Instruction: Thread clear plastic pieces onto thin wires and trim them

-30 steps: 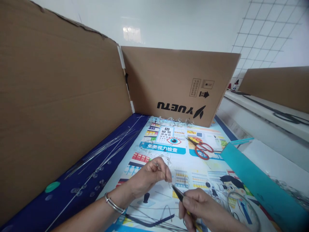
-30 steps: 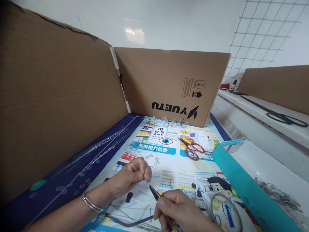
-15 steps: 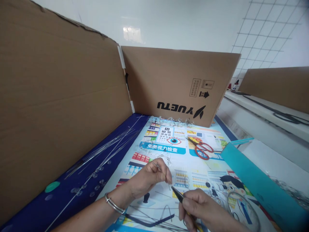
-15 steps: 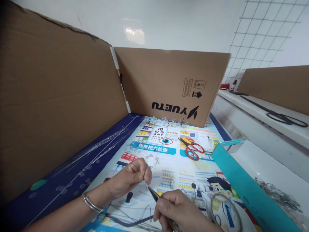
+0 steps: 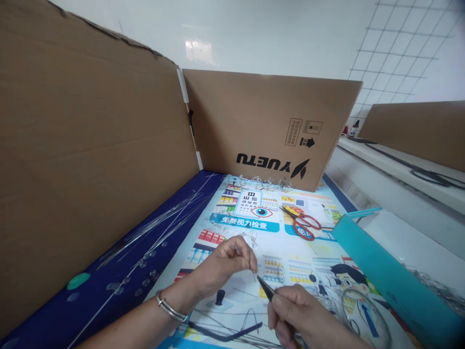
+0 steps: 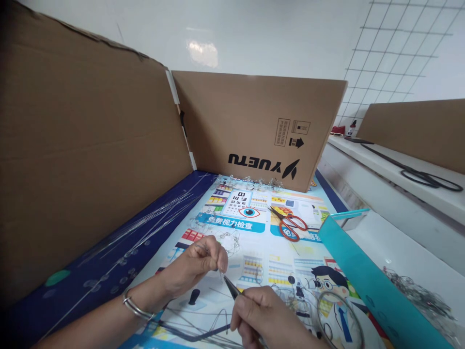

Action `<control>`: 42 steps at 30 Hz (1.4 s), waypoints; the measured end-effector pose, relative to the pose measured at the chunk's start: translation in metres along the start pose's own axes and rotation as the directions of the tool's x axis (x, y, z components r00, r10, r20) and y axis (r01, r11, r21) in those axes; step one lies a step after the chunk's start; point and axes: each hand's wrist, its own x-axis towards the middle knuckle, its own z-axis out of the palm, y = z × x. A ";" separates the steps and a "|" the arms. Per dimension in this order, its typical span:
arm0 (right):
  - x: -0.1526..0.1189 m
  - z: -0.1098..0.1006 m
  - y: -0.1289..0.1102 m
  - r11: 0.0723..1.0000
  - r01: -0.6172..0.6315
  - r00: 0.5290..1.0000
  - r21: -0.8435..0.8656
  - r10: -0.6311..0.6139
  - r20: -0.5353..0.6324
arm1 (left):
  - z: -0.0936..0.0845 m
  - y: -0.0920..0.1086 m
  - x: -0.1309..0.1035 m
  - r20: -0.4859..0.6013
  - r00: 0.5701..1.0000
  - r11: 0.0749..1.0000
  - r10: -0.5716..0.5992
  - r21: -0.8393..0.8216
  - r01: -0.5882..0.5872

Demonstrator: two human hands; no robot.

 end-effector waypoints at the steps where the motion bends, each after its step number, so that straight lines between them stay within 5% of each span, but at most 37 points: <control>1: 0.000 0.001 0.000 1.000 -0.001 1.000 0.009 0.001 -0.008 | -0.001 0.002 0.000 -0.004 1.000 0.999 0.008 0.048 -0.008; 7: 0.001 0.003 0.001 0.998 -0.034 0.999 0.052 0.036 -0.033 | 0.000 0.021 -0.003 0.069 0.997 0.899 0.033 0.434 -0.060; 13: 0.003 0.005 0.003 0.996 -0.038 0.998 0.078 0.042 -0.056 | 0.008 0.036 -0.004 0.316 0.933 0.573 0.174 0.738 -0.357; 16: 0.005 0.007 0.006 0.992 -0.042 0.996 0.121 0.052 -0.076 | 0.014 0.036 -0.004 0.504 0.839 0.336 0.205 0.769 -0.544; 20: 0.008 0.010 0.010 0.972 -0.057 0.994 0.229 0.078 -0.082 | 0.022 0.034 -0.008 0.644 0.749 0.045 0.159 0.753 -0.657; 26: 0.009 0.013 0.012 0.963 -0.055 0.997 0.265 0.067 -0.036 | 0.029 0.037 -0.014 0.694 0.715 -0.122 0.083 0.719 -0.684; 32: 0.006 0.018 0.010 0.999 0.043 0.980 0.033 -0.036 -0.195 | 0.023 0.028 -0.012 0.669 0.712 -0.010 0.212 0.730 -0.683; 38: 0.008 0.012 0.011 0.991 0.102 0.969 -0.085 -0.118 -0.219 | 0.013 0.022 -0.008 0.311 0.909 0.524 0.278 0.744 -0.415; 42: 0.009 0.009 0.015 0.994 0.105 0.985 0.023 -0.100 -0.142 | 0.011 0.021 -0.007 0.140 0.966 0.730 0.217 0.634 -0.256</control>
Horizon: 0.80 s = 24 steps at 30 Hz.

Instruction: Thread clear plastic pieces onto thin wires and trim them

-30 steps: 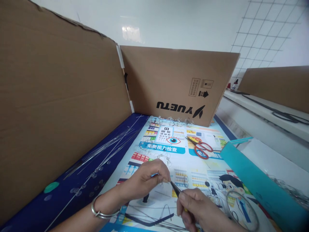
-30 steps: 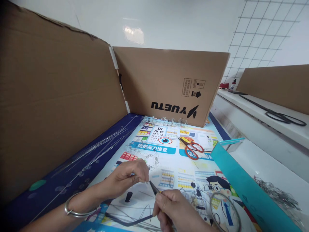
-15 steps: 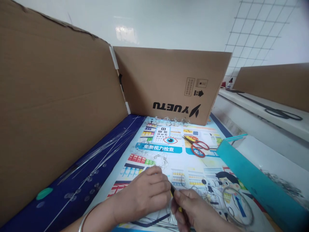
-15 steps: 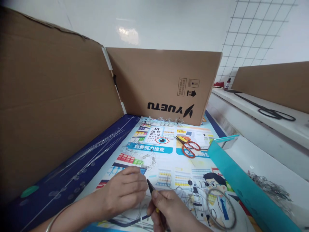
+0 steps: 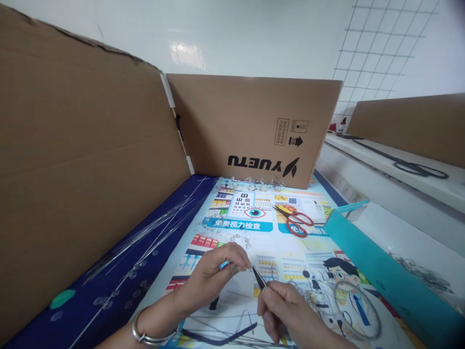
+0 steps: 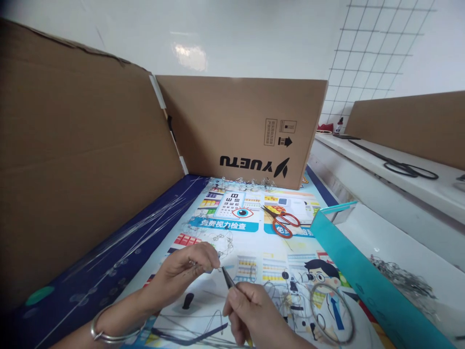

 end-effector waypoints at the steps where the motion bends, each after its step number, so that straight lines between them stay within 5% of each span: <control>1: 0.000 -0.001 0.001 1.000 0.006 1.000 0.028 -0.006 0.024 | 0.000 -0.001 0.000 -0.005 1.000 0.999 -0.028 -0.047 0.028; 7: 0.001 -0.003 0.009 0.986 -0.026 0.994 0.167 0.007 0.114 | 0.000 -0.008 0.000 -0.066 0.987 0.961 -0.149 -0.245 0.129; 15: 0.000 -0.003 0.005 0.994 -0.031 0.995 0.105 0.020 0.102 | 0.001 -0.011 0.000 -0.095 0.968 0.935 -0.234 -0.294 0.197; 24: -0.003 -0.003 -0.008 0.893 0.035 0.992 -0.449 -0.086 -0.094 | 0.002 -0.002 0.004 -0.101 0.936 0.926 -0.336 -0.218 0.309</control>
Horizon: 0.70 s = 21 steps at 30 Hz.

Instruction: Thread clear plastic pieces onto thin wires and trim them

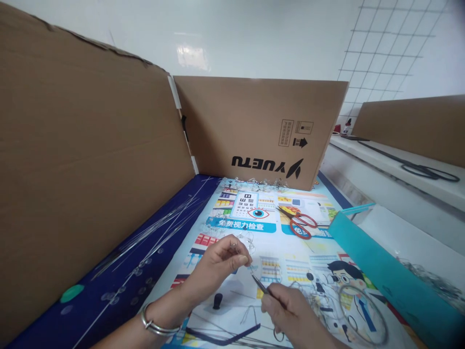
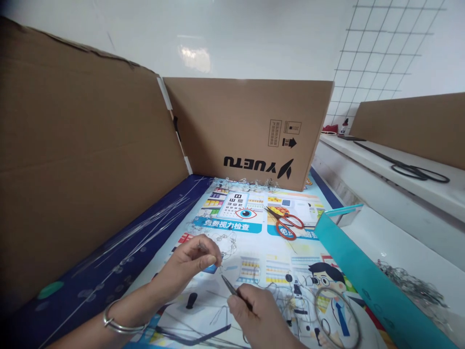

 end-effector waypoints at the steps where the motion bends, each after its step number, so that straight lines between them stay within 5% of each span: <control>1: 0.000 0.000 0.001 0.999 0.010 1.000 -0.043 -0.011 -0.021 | 0.000 0.001 0.000 -0.009 1.000 1.000 -0.004 0.021 0.004; 12: -0.001 0.000 -0.002 0.988 0.013 1.000 -0.157 -0.017 -0.026 | 0.007 0.000 -0.002 -0.055 0.998 0.989 -0.008 0.149 0.016; 21: 0.000 -0.003 -0.005 0.964 0.042 0.998 -0.263 -0.052 -0.034 | 0.009 0.003 -0.003 -0.004 0.999 0.998 -0.037 0.058 0.037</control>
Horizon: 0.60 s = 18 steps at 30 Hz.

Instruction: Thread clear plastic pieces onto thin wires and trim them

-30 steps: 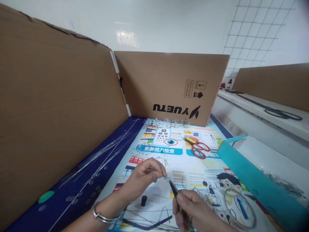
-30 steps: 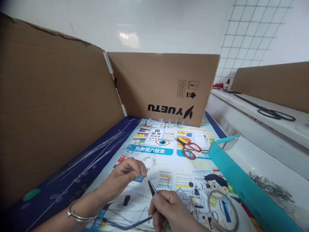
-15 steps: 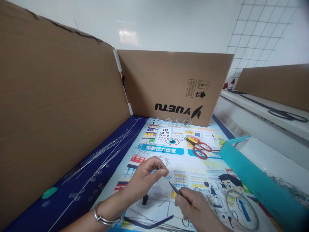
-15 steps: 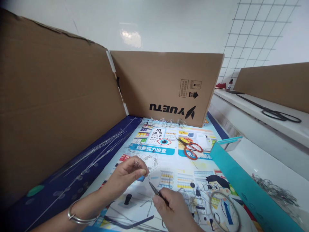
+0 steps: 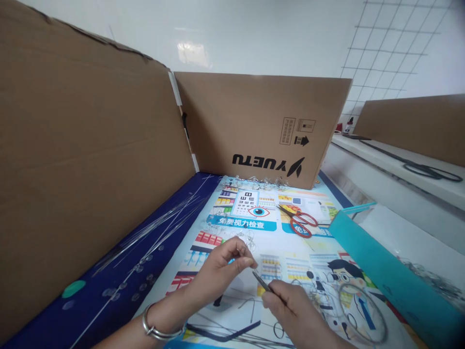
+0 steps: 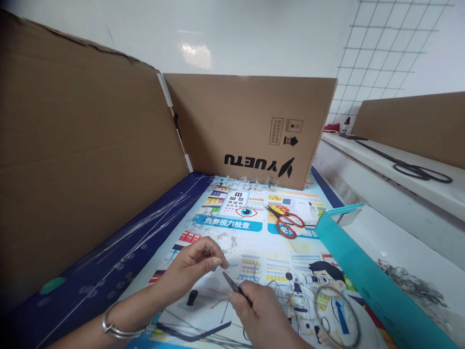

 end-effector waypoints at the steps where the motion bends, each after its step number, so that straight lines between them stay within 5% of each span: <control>1: 0.000 0.000 0.000 1.000 0.005 1.000 -0.017 -0.005 0.002 | 0.001 0.000 0.000 0.010 1.000 1.000 -0.003 -0.027 0.003; 5: 0.000 -0.002 -0.001 0.995 0.017 1.000 -0.099 -0.016 0.007 | 0.004 0.000 -0.002 0.033 0.999 0.996 0.004 -0.085 -0.001; 14: -0.002 -0.013 -0.012 0.942 0.059 0.996 -0.331 -0.034 0.081 | 0.003 0.002 -0.004 0.097 0.995 0.996 -0.007 0.086 -0.002; 18: -0.003 -0.013 -0.010 0.920 0.062 0.996 -0.388 -0.032 0.083 | 0.004 -0.002 0.000 0.149 0.985 0.995 -0.090 -0.033 0.096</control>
